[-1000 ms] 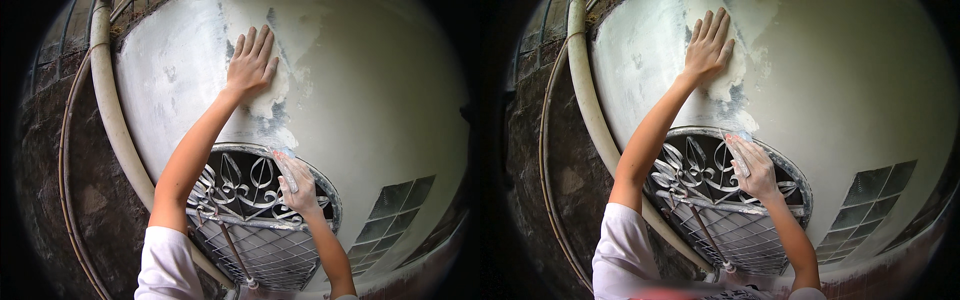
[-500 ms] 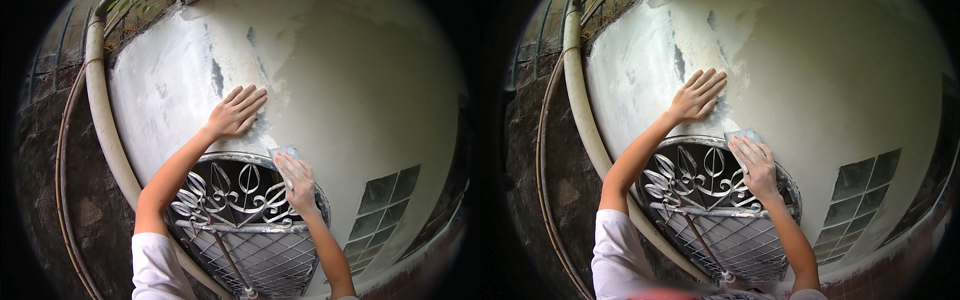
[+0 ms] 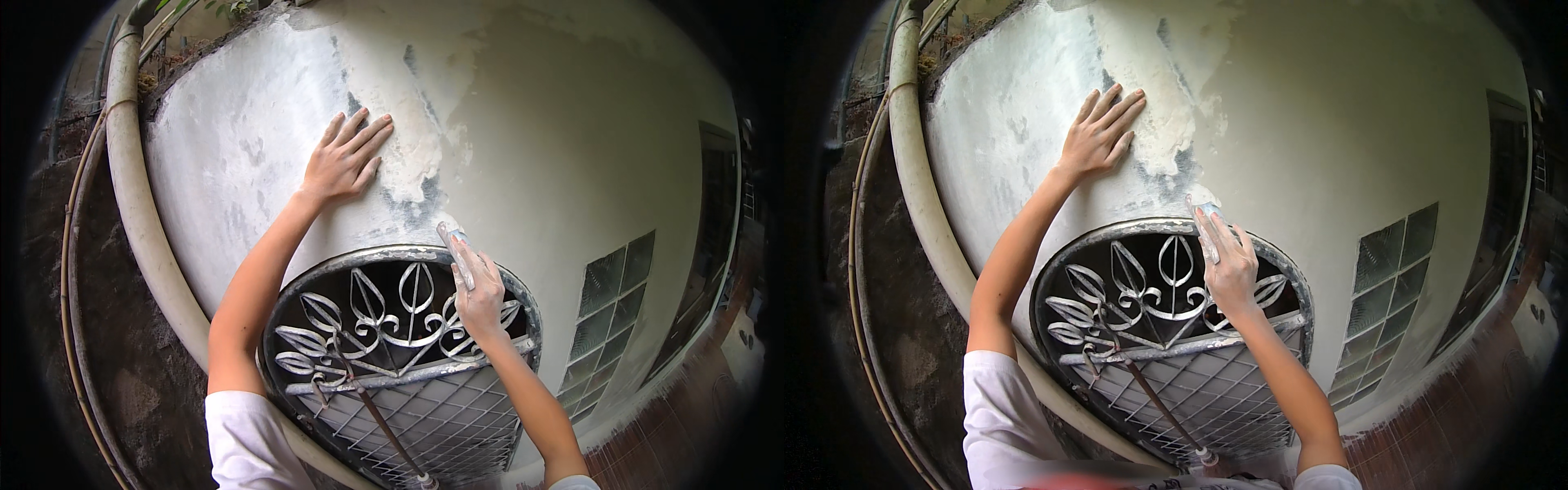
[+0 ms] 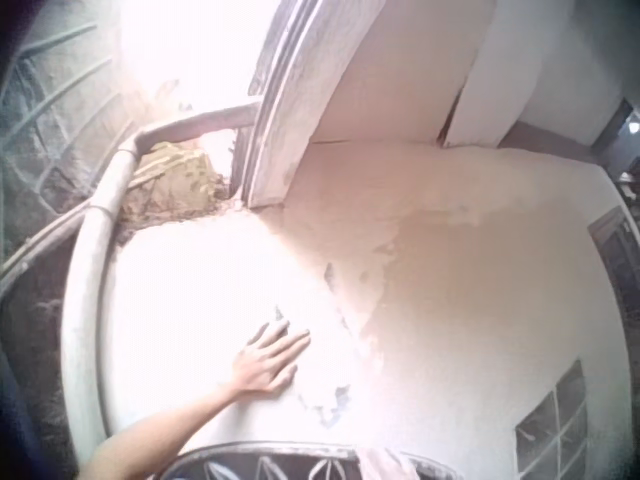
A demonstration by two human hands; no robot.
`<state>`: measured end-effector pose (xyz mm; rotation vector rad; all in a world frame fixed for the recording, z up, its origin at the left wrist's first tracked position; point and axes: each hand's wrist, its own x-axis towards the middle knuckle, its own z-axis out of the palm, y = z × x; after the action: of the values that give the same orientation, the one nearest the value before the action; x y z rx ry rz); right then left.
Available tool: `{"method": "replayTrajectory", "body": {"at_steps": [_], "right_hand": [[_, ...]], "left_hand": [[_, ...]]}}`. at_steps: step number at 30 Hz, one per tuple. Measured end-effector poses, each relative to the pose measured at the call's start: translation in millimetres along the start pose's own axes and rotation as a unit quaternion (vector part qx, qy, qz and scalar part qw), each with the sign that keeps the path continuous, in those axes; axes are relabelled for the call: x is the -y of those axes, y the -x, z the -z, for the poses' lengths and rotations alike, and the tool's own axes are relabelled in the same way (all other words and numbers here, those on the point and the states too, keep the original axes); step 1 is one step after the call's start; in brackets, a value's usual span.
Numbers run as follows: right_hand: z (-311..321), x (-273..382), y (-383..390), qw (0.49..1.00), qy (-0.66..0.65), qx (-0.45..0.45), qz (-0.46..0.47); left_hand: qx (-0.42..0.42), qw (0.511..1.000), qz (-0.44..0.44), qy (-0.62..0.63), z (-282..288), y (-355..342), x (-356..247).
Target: The person smooths a curved white wall surface using a small rectangular sanding block. They repeatedly rub the block across the wall with both hands, occasionally switching hands and adjusting grip, while standing on a metal scaffold.
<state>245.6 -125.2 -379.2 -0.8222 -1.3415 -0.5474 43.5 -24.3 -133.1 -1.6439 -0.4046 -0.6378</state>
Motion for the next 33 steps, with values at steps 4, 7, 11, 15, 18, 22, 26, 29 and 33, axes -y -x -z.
{"method": "replayTrajectory", "body": {"at_steps": [4,7,11,15,18,22,26,29,33], "right_hand": [[-26.6,9.1,-20.0,0.994,-0.063,-0.072,-0.049],[-41.0,12.7,-36.3,0.996,-0.050,-0.062,-0.043],[-61.5,14.6,-72.3,0.998,-0.045,-0.036,0.017],[-85.7,11.9,-108.2,0.992,0.075,0.011,0.099],[-99.5,5.0,-126.1,0.970,0.199,0.026,0.137],[-108.7,-3.1,-156.4,0.958,0.238,0.022,0.159],[-120.1,0.3,-212.3,0.955,0.243,0.003,0.170],[-126.9,7.3,-261.3,0.949,0.250,-0.010,0.190],[-126.2,18.7,-326.3,0.943,0.251,-0.008,0.218]], "left_hand": [[-0.021,1.000,-0.004,-0.011,-3.4,-0.3,20.7],[-0.031,0.999,0.032,-0.023,-6.9,5.6,33.4],[-0.020,0.991,0.092,-0.092,-6.5,15.9,57.6],[-0.010,0.978,0.172,-0.114,-0.4,23.5,82.7],[0.008,0.949,0.287,-0.133,1.5,38.6,85.1],[-0.011,0.922,0.360,-0.141,-4.3,66.9,62.9],[-0.048,0.920,0.380,-0.082,-8.4,82.8,43.3],[-0.050,0.913,0.401,-0.058,-8.5,94.3,23.7],[-0.055,0.909,0.412,-0.033,-7.3,115.2,-4.8]]}}
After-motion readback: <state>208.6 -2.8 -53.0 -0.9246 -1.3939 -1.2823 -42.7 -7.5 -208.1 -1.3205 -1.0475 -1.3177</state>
